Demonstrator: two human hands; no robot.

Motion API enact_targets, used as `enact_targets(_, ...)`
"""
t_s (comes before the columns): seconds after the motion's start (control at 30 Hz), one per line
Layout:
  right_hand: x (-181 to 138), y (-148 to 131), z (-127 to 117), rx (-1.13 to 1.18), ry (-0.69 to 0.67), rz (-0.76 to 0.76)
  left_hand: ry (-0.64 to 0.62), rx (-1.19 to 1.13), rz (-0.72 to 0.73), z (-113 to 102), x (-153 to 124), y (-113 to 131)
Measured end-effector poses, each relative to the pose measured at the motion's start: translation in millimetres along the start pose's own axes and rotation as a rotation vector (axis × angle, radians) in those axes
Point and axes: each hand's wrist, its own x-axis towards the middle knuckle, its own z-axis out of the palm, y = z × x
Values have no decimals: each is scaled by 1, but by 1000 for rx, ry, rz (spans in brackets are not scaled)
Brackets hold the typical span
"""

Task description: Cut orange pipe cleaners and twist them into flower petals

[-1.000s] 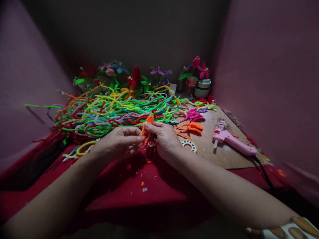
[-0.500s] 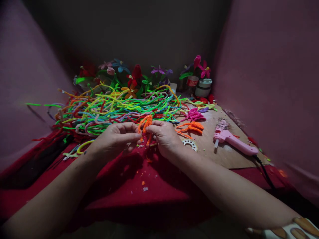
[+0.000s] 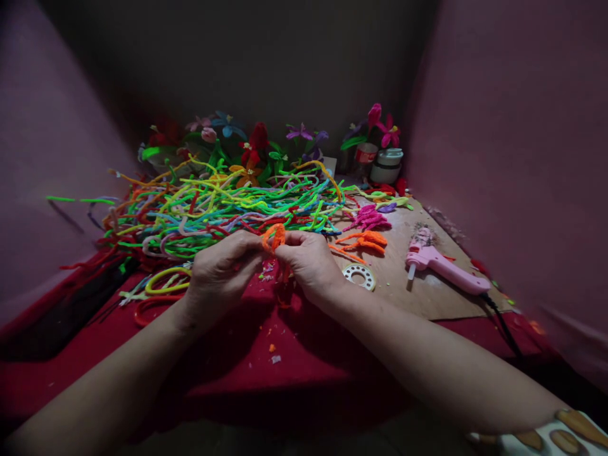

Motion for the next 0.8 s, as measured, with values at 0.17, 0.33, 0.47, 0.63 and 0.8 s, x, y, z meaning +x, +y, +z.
enact_targets(0.17,-2,-5,-1,-83,2,7,-10,275,260,4,-2,-5)
enact_targets(0.33,-2,-8,-4,-155,-17,42,-74,364,332,4,-4,-2)
enact_targets(0.47,1,-9,-5,-166,-26,80,-84,360,305,4,-4,-2)
enact_targets(0.63,3,-9,-6,-154,-24,76,-125,252,188,1,-1,-3)
enact_targets(0.8,2,-7,-7,-184,-12,82,-190,212,115,0,0,-4)
